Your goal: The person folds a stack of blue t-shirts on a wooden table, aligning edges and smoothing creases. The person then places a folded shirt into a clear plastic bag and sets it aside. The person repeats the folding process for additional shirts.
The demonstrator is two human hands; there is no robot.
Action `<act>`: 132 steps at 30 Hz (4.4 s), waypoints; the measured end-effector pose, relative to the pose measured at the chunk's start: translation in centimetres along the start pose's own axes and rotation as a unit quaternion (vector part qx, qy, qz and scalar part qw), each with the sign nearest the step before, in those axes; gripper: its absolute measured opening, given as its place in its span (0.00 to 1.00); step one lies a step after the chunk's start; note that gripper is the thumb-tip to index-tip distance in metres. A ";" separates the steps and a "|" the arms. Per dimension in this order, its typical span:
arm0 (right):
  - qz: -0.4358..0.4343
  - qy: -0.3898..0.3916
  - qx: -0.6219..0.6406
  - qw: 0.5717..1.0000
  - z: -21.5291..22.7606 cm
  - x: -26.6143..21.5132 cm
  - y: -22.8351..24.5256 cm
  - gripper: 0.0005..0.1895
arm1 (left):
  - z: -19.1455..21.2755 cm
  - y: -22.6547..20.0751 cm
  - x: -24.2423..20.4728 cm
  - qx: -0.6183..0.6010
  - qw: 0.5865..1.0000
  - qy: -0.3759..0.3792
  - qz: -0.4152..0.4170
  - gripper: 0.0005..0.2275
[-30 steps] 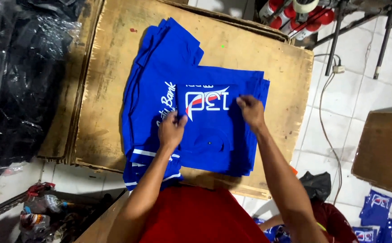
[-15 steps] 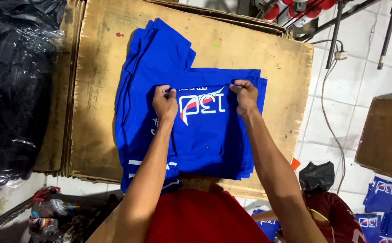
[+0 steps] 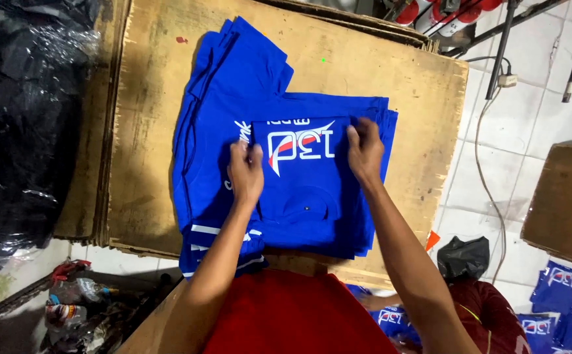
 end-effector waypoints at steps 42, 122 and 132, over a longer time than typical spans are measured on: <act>-0.154 0.037 0.176 0.972 -4.2 6.0 -6.2 0.08 | -6.2 2.8 8.6 -0.073 0.992 -0.089 0.052 0.11; -0.014 -0.079 -0.053 0.995 4.5 -9.9 -5.3 0.33 | 13.5 0.3 -4.8 0.184 0.961 -0.193 -0.069 0.33; 0.171 0.126 0.056 0.976 -10.6 -10.8 17.0 0.20 | 33.2 2.5 -9.4 0.148 0.855 -0.448 -0.216 0.22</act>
Point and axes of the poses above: each hand's wrist, its own x-axis towards the middle knuckle, its own z-axis out of the back of the hand, y = z × x, the point moved 1 cm from there along x, towards the middle knuckle, and after that the axes turned 9 degrees about y, right-handed, at the moved point
